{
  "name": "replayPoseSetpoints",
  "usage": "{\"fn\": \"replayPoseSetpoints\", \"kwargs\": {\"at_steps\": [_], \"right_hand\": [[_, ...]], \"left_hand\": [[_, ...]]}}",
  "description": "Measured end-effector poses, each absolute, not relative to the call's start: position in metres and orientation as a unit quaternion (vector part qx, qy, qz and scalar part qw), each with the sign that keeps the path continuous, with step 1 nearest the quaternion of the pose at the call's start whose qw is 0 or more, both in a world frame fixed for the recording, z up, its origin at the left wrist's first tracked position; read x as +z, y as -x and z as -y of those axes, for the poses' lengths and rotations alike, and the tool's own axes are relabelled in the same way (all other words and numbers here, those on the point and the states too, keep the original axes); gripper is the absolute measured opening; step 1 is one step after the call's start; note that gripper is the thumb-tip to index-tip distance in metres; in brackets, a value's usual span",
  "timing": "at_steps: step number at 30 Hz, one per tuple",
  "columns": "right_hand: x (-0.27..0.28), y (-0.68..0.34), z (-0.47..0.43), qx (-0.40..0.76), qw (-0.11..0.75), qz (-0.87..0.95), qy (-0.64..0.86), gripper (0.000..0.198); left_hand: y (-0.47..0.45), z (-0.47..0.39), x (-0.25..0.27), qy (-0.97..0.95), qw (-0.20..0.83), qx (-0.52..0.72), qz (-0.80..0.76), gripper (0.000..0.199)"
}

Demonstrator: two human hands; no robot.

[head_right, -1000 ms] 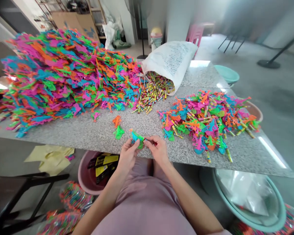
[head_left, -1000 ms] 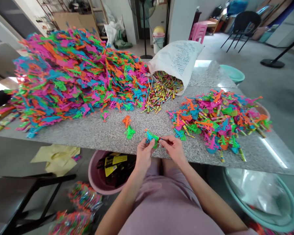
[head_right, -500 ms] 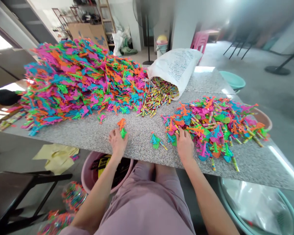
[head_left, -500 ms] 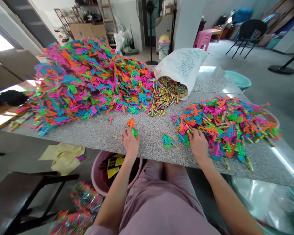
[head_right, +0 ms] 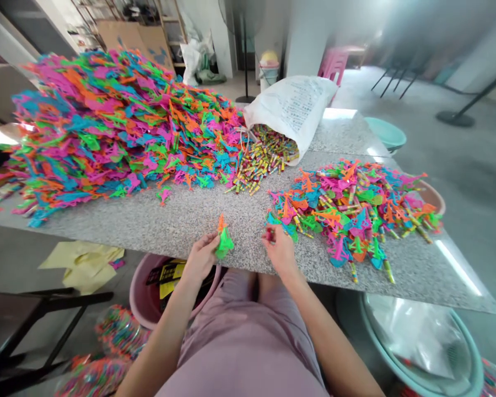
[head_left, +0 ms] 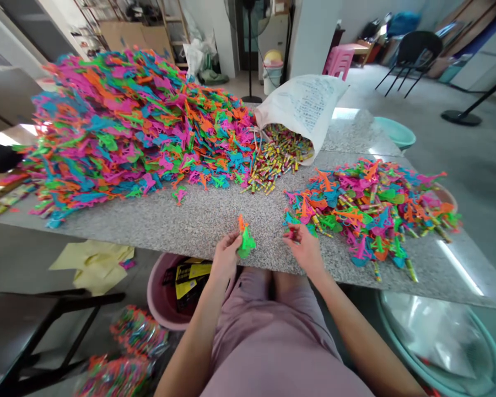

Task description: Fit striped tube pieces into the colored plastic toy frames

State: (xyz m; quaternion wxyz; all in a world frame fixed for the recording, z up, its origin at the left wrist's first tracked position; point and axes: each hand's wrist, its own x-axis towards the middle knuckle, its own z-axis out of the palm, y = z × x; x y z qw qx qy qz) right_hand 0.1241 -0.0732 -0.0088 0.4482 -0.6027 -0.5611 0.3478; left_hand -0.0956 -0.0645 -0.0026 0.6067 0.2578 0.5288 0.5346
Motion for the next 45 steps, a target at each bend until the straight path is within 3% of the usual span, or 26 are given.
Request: {"fn": "replayPoseSetpoints", "kwargs": {"at_steps": [4,9,13,27,36,40,43,45], "right_hand": [[0.005,-0.099,0.082,0.453,0.470,0.544,0.527,0.034],[0.003,-0.082,0.088,0.451,0.475,0.531,0.538,0.035],[0.000,-0.083,0.091,0.476,0.502,0.488,0.533,0.029],[0.015,-0.097,0.104,0.418,0.506,0.496,0.568,0.031],[0.011,-0.107,0.103,0.422,0.435,0.571,0.554,0.031],[0.014,-0.142,0.098,0.283,0.409,0.624,0.603,0.031],[0.023,-0.163,0.085,0.082,0.412,0.610,0.671,0.037],[0.028,-0.158,0.068,0.005,0.402,0.630,0.664,0.043]], "left_hand": [[0.066,0.079,0.006,-0.180,0.649,0.577,-0.462,0.040],[0.047,0.081,0.012,-0.236,0.575,0.593,-0.512,0.036],[0.040,0.081,0.011,-0.249,0.575,0.596,-0.502,0.043],[0.038,0.086,0.016,-0.302,0.585,0.577,-0.483,0.034],[0.025,0.086,0.012,-0.368,0.542,0.581,-0.483,0.032],[0.035,0.071,0.005,-0.542,0.460,0.479,-0.515,0.050],[0.066,0.053,-0.004,-0.672,0.260,0.371,-0.586,0.066],[0.088,0.045,-0.013,-0.720,0.154,0.282,-0.615,0.056]]}}
